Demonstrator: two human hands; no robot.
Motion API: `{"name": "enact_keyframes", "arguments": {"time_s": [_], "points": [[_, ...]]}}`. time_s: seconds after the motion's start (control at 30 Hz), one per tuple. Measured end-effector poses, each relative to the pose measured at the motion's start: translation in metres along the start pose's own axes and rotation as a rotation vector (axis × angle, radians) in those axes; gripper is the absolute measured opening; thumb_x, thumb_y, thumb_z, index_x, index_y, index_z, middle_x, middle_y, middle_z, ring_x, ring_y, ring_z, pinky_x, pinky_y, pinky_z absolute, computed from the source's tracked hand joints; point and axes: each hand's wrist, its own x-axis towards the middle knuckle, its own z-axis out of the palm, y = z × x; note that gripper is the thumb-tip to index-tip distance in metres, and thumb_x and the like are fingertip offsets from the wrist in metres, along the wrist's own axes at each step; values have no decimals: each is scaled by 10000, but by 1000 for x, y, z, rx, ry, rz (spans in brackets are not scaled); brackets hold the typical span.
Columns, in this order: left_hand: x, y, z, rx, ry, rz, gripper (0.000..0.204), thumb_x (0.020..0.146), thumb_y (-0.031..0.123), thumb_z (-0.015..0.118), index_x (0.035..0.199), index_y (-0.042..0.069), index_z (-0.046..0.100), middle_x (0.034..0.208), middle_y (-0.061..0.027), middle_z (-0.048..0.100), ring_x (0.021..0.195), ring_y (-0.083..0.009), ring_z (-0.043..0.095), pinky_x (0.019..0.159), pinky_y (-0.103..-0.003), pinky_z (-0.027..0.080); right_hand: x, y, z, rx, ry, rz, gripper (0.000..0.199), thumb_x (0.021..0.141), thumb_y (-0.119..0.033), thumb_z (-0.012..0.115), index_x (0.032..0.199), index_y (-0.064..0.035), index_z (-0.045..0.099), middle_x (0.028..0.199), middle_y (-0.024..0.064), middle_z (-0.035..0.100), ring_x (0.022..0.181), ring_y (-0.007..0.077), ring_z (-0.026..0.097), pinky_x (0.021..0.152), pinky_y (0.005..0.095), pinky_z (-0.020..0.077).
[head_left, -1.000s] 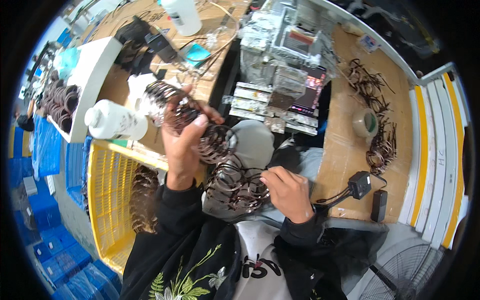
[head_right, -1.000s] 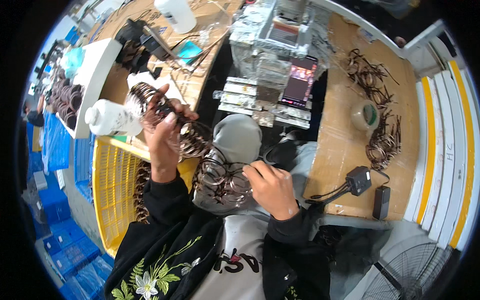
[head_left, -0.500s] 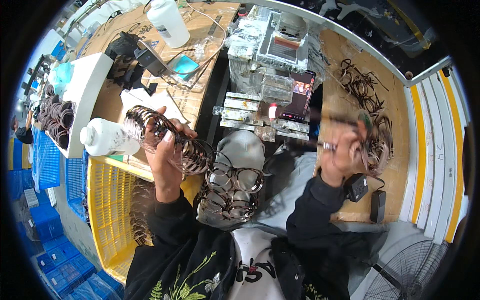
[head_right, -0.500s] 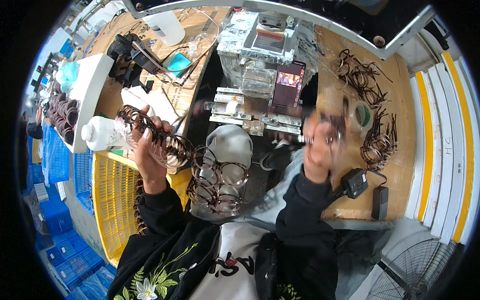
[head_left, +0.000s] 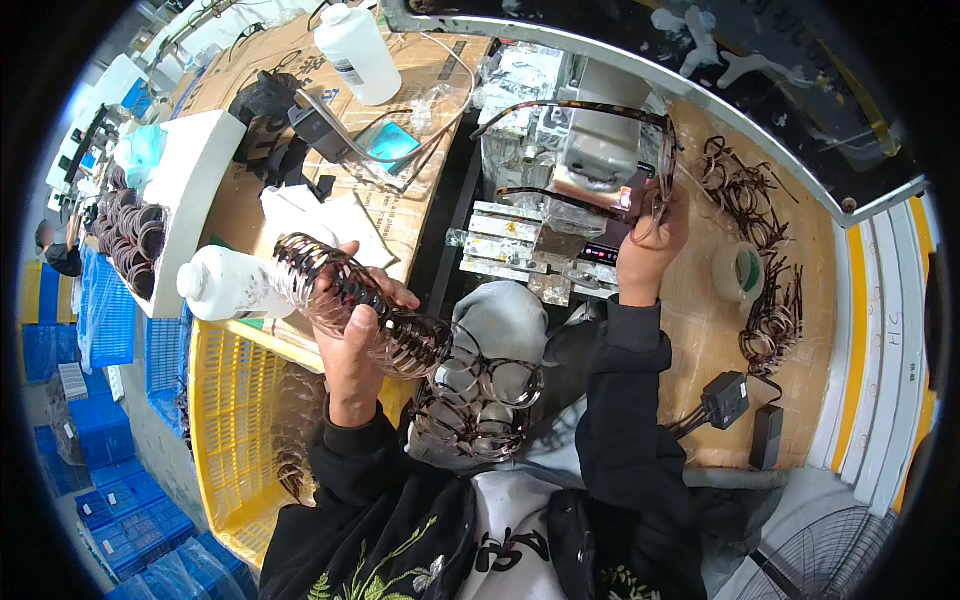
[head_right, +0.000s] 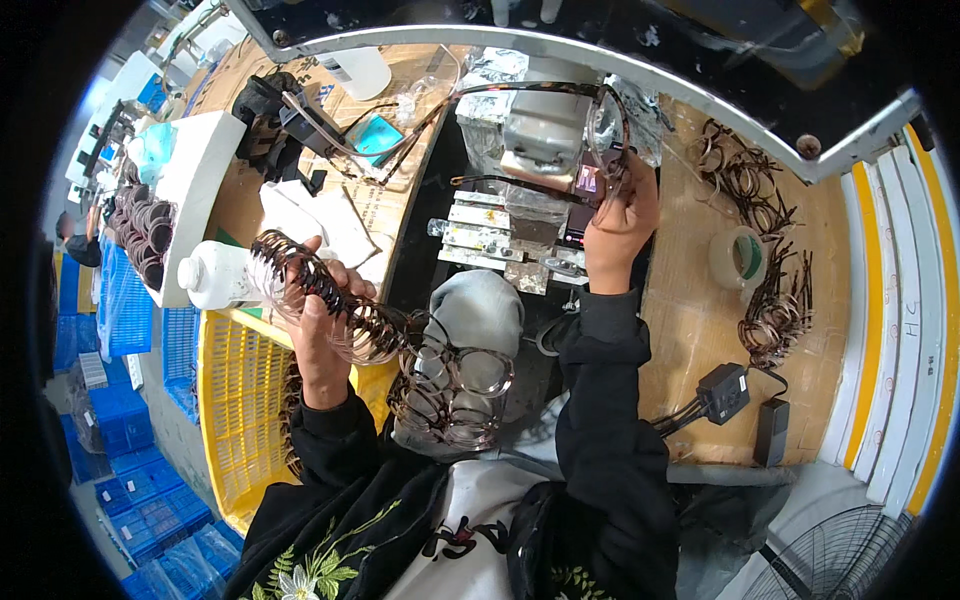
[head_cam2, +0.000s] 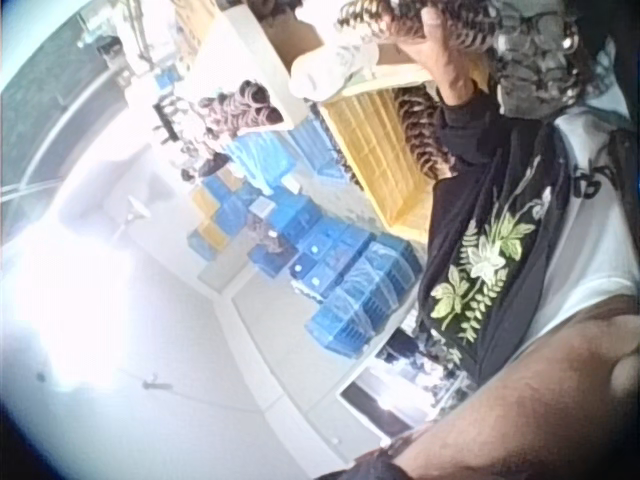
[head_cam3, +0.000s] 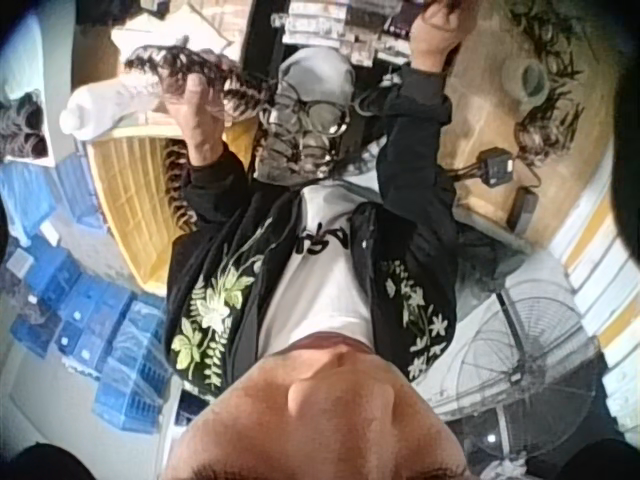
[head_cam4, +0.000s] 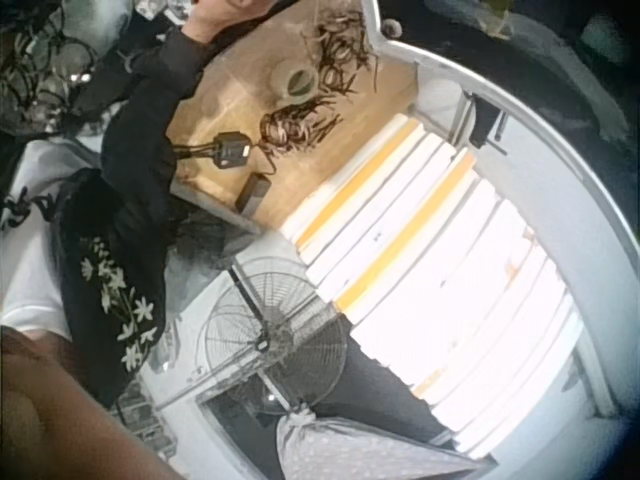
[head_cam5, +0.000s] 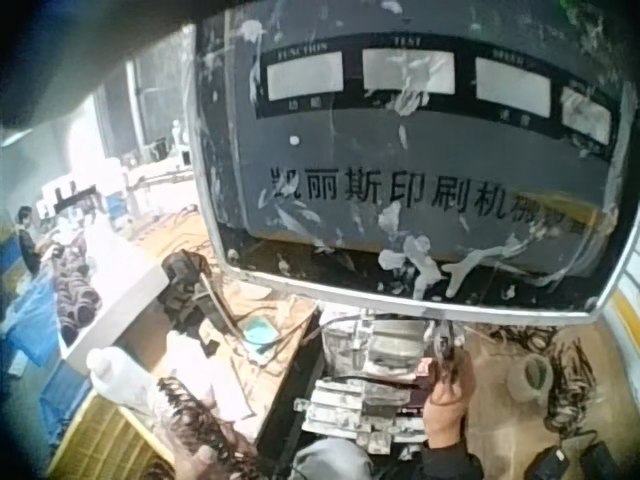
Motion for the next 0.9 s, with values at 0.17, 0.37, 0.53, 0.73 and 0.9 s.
{"name": "enact_keyframes", "arguments": {"time_s": [0.17,0.37,0.53,0.73,0.9], "points": [[1,-4,18,-58,-72,-46,832,738,466,738,1305,4,340,847,-103,532,782,-227,585,725,-362,501,-11,-12,-3,-192,20,-70,191,944,-117,484,1059,22,548,941,56,571,818,128,552,721,231,451],[-4,3,32,-145,-73,-246,1017,605,628,737,1268,-51,371,868,-111,591,793,-215,626,729,-319,505,-65,-93,2,-92,-232,-254,215,881,-210,504,839,0,528,649,69,506,542,136,472,487,241,358],[-6,5,40,-210,-182,-281,1082,505,561,814,1300,-19,366,891,-104,590,815,-210,619,733,-316,504,-84,-122,30,-513,-291,-476,211,694,24,533,901,-1,566,603,105,531,455,211,513,409,307,377],[-6,0,43,-130,-229,-160,1209,423,370,911,1366,-5,253,970,-98,569,920,-209,583,804,-328,477,-100,-137,45,-608,-354,-285,74,859,-26,553,915,3,592,617,113,544,472,273,534,441,335,408],[-5,1,40,-109,-310,-43,1082,543,202,899,1367,5,227,970,-94,547,931,-193,567,813,-313,468,-102,-141,48,-580,-528,-301,211,762,-8,591,972,4,598,705,131,580,558,308,576,511,348,462]]}}
